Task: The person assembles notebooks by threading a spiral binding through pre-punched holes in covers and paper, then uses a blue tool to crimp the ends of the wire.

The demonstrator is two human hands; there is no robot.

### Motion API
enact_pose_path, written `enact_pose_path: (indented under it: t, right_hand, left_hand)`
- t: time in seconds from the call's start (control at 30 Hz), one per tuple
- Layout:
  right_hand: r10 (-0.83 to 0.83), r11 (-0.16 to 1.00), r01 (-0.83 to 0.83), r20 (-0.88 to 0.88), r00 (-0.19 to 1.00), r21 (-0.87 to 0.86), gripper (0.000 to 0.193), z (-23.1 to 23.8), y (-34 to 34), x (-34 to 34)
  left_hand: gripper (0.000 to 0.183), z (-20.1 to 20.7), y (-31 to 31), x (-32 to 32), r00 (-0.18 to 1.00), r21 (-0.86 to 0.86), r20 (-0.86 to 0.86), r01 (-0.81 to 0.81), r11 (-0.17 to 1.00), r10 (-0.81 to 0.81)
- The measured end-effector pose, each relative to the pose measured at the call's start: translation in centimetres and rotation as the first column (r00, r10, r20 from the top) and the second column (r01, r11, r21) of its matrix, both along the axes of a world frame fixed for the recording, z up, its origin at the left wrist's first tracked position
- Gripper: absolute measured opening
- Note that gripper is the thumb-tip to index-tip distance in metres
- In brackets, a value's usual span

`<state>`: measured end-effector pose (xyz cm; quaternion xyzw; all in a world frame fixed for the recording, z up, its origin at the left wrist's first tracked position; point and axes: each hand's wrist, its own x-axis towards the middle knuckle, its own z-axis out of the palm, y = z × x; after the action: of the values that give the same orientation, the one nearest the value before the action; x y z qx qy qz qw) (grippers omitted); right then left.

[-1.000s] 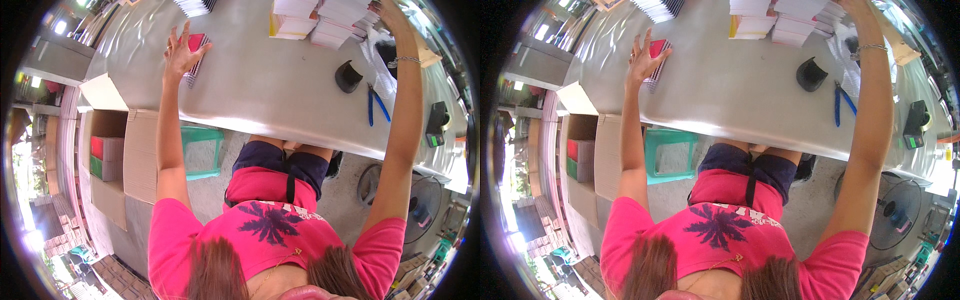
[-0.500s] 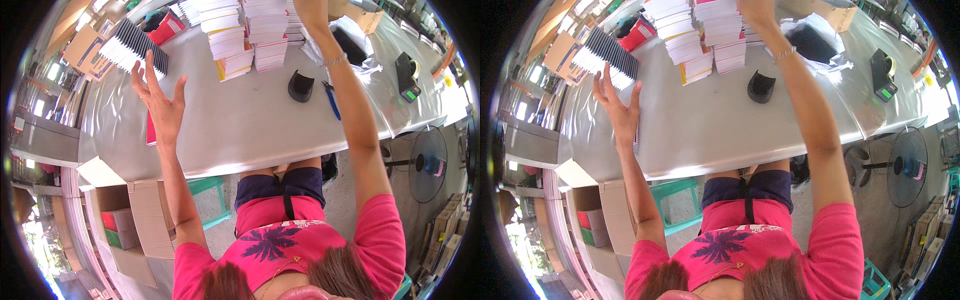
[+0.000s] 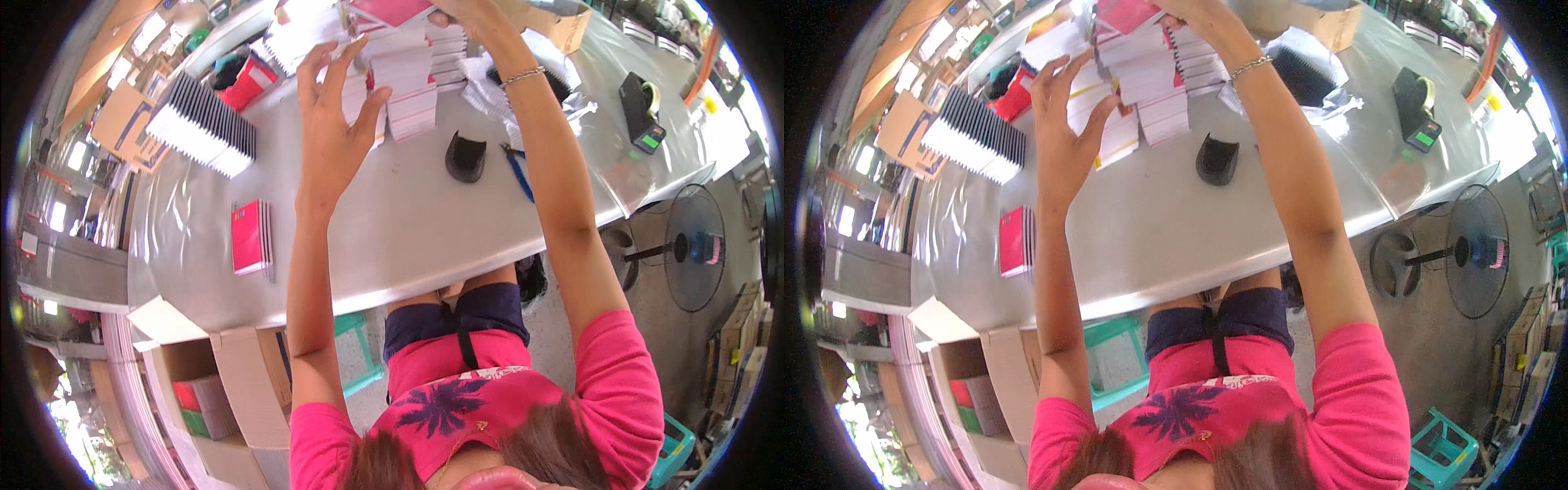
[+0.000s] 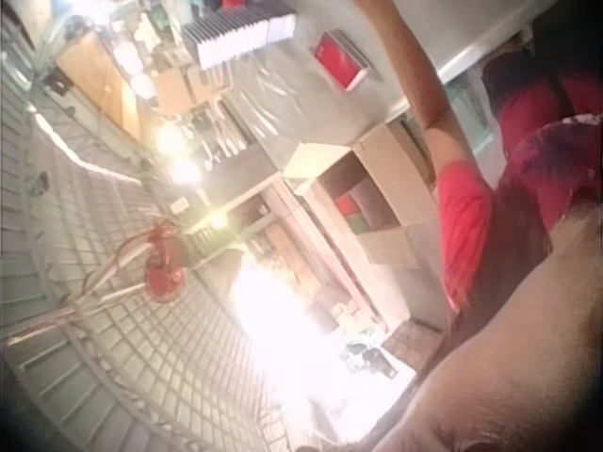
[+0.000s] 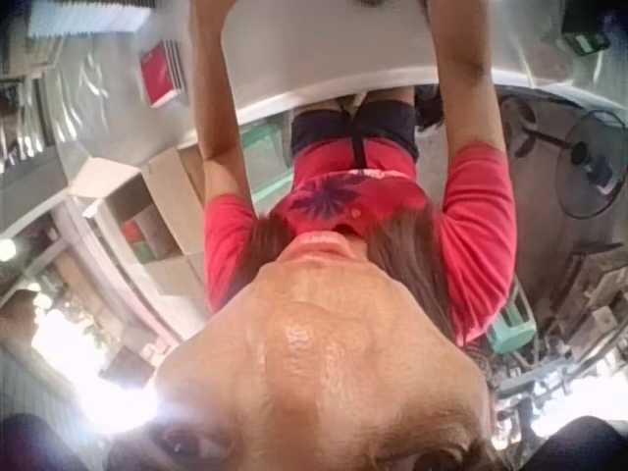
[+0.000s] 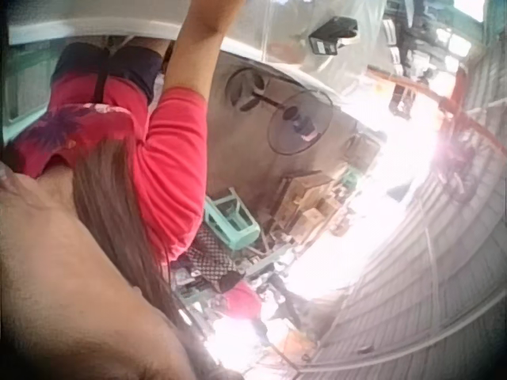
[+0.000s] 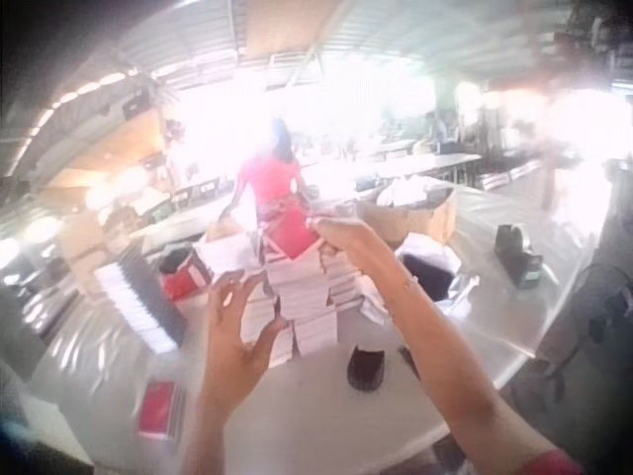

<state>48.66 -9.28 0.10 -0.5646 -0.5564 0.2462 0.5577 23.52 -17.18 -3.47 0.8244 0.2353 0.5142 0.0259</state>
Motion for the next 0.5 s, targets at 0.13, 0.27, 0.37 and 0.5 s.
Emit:
enact_pose_path:
  t: [0.13,0.27,0.37,0.5]
  right_hand:
    - [0.175,0.976,-0.161,-0.085,0.981,0.148,0.031,0.2,-0.8,2.3]
    - [0.166,0.916,-0.227,0.201,0.965,0.331,0.042,0.0,-8.5,-2.2]
    - [0.201,0.873,-0.370,0.456,0.867,0.318,0.038,-3.1,-11.5,-4.0]
    - [0.255,0.865,-0.438,0.538,0.803,0.243,0.024,-8.3,-13.6,-6.4]
  left_hand:
    - [0.055,-0.1,-0.3,0.4,1.000,-0.088,0.030,-0.001,0.996,0.004]
    - [0.051,0.6,-2.0,-0.4,0.993,0.139,0.036,-0.112,0.984,0.108]
    - [0.047,1.1,-3.8,-0.3,0.973,0.250,-0.041,-0.210,0.945,0.227]
    - [0.033,-1.6,-5.4,-2.1,0.827,-0.042,-0.514,-0.287,0.957,0.225]
